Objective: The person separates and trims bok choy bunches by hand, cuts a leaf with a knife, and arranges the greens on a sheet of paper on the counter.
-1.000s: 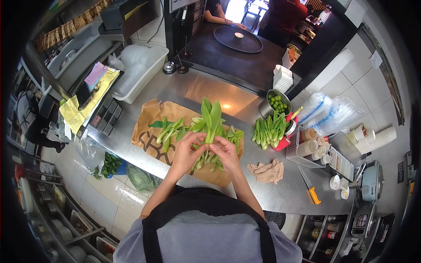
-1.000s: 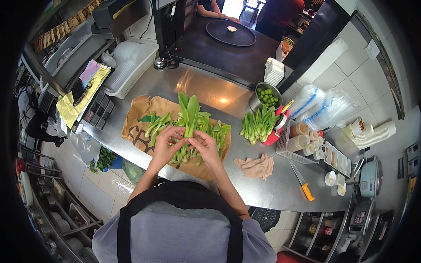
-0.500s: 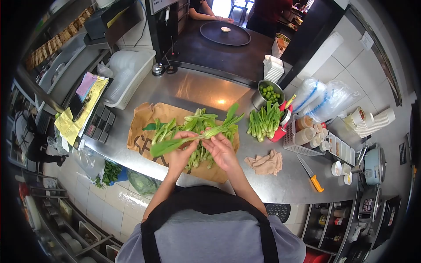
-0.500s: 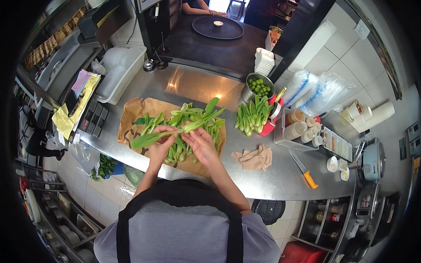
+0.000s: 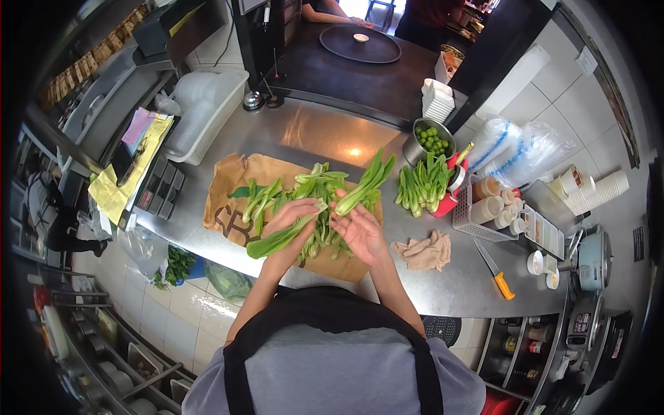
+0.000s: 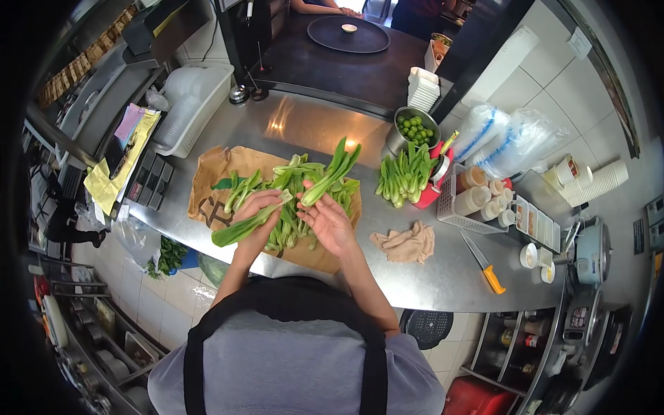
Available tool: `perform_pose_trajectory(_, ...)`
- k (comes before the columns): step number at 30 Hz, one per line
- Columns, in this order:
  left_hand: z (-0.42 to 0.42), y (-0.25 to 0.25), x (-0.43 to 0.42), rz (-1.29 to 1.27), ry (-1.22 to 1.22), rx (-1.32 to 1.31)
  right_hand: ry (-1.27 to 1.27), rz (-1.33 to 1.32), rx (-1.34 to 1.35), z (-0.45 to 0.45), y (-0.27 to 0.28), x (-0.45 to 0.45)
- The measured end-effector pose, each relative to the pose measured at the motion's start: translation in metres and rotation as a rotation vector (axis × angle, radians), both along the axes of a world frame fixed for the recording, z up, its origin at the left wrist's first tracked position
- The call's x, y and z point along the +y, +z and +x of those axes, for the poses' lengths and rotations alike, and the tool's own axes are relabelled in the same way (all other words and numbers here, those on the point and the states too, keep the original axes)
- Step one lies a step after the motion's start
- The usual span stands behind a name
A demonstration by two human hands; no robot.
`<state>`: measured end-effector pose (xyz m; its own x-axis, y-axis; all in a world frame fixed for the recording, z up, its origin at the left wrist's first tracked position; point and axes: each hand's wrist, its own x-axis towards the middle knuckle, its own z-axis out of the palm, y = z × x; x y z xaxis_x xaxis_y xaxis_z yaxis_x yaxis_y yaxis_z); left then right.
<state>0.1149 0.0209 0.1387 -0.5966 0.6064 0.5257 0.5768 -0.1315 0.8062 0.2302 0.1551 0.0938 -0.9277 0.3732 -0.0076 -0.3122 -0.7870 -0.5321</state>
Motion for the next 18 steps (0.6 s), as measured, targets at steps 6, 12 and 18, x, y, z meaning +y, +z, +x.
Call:
perform_pose_trajectory(6, -0.015, -0.017, -0.002, -0.212, 0.001, 0.102, 0.067, -0.063, 0.108, 0.010, -0.003, 0.004)
perform_pose_trajectory(12, -0.052, -0.062, -0.022, -0.913, 0.101, 0.094, -0.031, 0.067, -0.065, 0.025, 0.005, 0.011)
perform_pose_trajectory(18, -0.074, -0.089, -0.057, -0.943, 0.193, 0.155, -0.848, 0.995, -0.589, 0.051, -0.037, 0.085)
